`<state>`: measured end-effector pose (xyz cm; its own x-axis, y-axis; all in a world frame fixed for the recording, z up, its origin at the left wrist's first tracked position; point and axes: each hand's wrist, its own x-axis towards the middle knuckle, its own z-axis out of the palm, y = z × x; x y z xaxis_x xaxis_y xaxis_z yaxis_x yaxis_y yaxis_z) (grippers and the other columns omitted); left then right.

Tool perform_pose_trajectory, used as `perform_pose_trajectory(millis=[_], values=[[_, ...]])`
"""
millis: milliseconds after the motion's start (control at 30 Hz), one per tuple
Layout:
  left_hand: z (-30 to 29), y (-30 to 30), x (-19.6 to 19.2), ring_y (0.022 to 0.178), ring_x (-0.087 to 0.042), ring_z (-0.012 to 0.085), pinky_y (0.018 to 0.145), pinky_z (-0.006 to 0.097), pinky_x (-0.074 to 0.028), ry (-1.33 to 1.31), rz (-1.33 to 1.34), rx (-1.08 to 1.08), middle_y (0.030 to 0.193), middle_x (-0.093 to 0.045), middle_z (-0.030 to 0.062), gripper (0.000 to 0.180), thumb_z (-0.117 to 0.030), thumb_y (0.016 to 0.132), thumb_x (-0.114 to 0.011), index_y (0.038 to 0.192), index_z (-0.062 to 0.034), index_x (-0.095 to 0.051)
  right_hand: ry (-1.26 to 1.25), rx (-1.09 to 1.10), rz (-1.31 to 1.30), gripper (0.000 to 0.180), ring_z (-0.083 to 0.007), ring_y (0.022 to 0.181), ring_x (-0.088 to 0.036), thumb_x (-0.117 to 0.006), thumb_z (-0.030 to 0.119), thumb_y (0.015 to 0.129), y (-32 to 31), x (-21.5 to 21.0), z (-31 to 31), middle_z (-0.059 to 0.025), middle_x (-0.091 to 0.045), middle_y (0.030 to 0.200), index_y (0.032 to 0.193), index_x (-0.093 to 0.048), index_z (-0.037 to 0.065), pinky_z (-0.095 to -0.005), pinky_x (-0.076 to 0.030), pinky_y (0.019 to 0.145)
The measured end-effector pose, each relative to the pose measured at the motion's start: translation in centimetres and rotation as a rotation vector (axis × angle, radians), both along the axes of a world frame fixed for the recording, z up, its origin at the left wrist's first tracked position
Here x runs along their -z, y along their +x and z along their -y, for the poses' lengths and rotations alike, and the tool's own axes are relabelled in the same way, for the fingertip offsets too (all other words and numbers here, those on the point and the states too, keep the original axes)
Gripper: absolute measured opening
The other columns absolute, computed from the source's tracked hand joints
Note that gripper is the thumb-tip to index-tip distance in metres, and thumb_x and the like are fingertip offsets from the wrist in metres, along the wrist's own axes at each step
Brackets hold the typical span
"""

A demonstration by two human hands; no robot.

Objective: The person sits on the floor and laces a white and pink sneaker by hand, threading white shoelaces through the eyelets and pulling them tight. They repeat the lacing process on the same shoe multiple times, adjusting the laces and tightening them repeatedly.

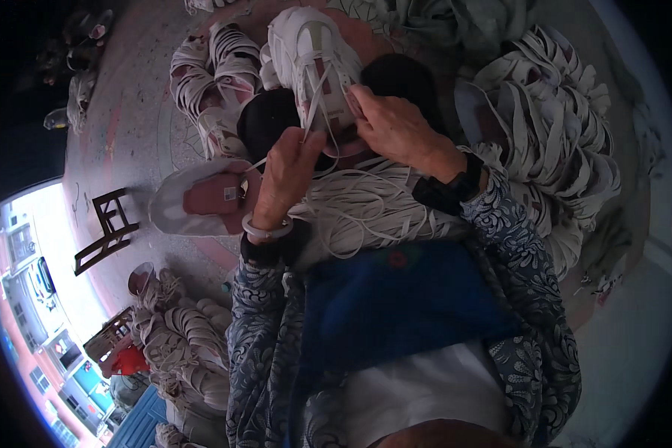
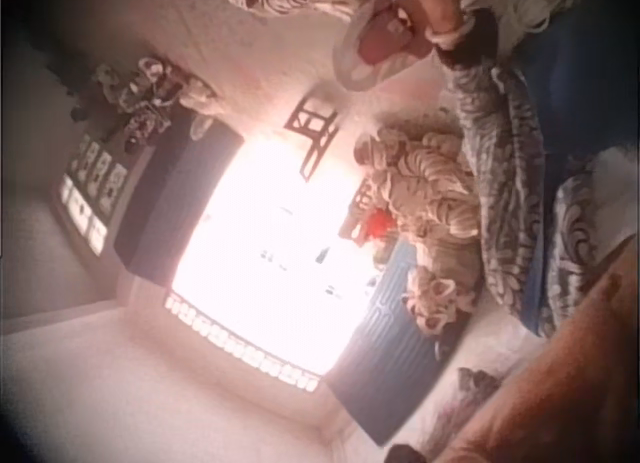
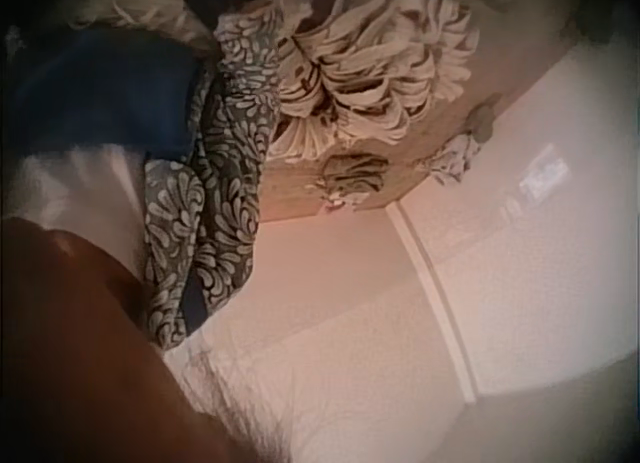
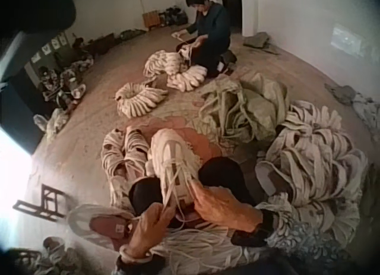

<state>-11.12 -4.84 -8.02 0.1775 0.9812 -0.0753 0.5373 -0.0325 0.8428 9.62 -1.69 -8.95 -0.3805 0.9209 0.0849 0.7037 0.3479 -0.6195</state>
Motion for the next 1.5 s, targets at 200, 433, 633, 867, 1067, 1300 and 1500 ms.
perform_pose_trajectory(millis=[200,433,633,867,1067,1300,1500], values=[[0.1,1.8,0.3,0.059,-0.051,0.0113,0.054,0.031,-0.042,-0.130,-0.063,0.162,0.067,-0.061,0.0087,0.026,-0.022,0.091,-0.057,0.095,0.0032,-0.063,-0.025,-0.007,-0.308,0.020,-0.0288,0.067,-0.064,-0.058,0.017,0.091,0.7,-1.1,0.6,-0.0174,-0.064,0.078,0.102,-0.058,0.000,-0.0357,-0.050,0.061],[0.9,2.5,-3.4,0.067,-0.052,0.0106,0.064,0.026,-0.042,-0.222,0.370,0.129,0.075,-0.060,0.0017,0.027,-0.022,0.094,-0.049,0.091,-0.0005,-0.066,-0.229,0.022,-0.556,0.024,-0.0236,0.067,-0.063,-0.053,0.020,0.094,1.0,-2.0,0.8,-0.0110,-0.065,0.076,0.099,-0.063,-0.001,-0.0342,-0.049,0.060],[-0.1,-2.8,-7.1,0.091,-0.053,0.0160,0.079,0.031,-0.040,-0.031,0.745,-0.094,0.095,-0.058,0.0030,0.025,-0.025,0.100,-0.038,0.092,-0.0084,-0.054,-0.380,0.104,-0.738,0.031,-0.0029,0.052,-0.041,-0.046,0.026,0.098,4.7,-6.0,0.7,0.0043,-0.048,0.067,0.105,-0.063,0.000,-0.0205,-0.032,0.044],[-1.1,-6.9,-10.6,0.061,-0.040,0.0111,0.066,0.028,-0.034,-0.055,1.590,0.139,0.067,-0.041,-0.0018,0.019,-0.013,0.095,-0.045,0.077,-0.0099,-0.047,-0.442,0.237,-1.448,0.036,-0.0014,0.044,-0.028,-0.040,0.024,0.100,14.1,-5.7,-0.1,0.0058,-0.038,0.063,0.119,-0.053,-0.004,-0.0182,-0.023,0.034],[-0.3,-7.8,-13.6,0.059,-0.041,0.0092,0.064,0.027,-0.036,-0.046,1.821,0.171,0.063,-0.041,-0.0024,0.015,-0.002,0.088,-0.047,0.075,-0.0096,-0.048,-0.573,0.303,-1.486,0.034,-0.0011,0.044,-0.028,-0.043,0.027,0.099,11.2,-3.3,1.1,0.0067,-0.038,0.061,0.109,-0.059,-0.001,-0.0181,-0.022,0.036],[-0.2,-9.7,-18.1,0.056,-0.048,0.0081,0.061,0.025,-0.045,0.051,1.551,0.337,0.058,-0.051,-0.0024,0.028,-0.004,0.088,-0.047,0.062,-0.0137,-0.053,-0.782,-0.125,-1.239,0.032,-0.0068,0.059,-0.051,-0.046,0.026,0.098,-2.0,-1.5,4.7,-0.0011,-0.053,0.072,0.108,-0.062,0.001,-0.0220,-0.041,0.052],[0.7,-9.5,-19.9,0.051,-0.053,0.0056,0.055,0.019,-0.048,0.004,1.440,0.418,0.056,-0.055,-0.0031,0.027,-0.008,0.090,-0.050,0.065,-0.0143,-0.060,-0.197,-0.131,-0.573,0.031,-0.0259,0.091,-0.063,-0.051,0.024,0.095,-2.9,0.0,5.2,-0.0145,-0.065,0.098,0.109,-0.061,-0.001,-0.0366,-0.048,0.083]])
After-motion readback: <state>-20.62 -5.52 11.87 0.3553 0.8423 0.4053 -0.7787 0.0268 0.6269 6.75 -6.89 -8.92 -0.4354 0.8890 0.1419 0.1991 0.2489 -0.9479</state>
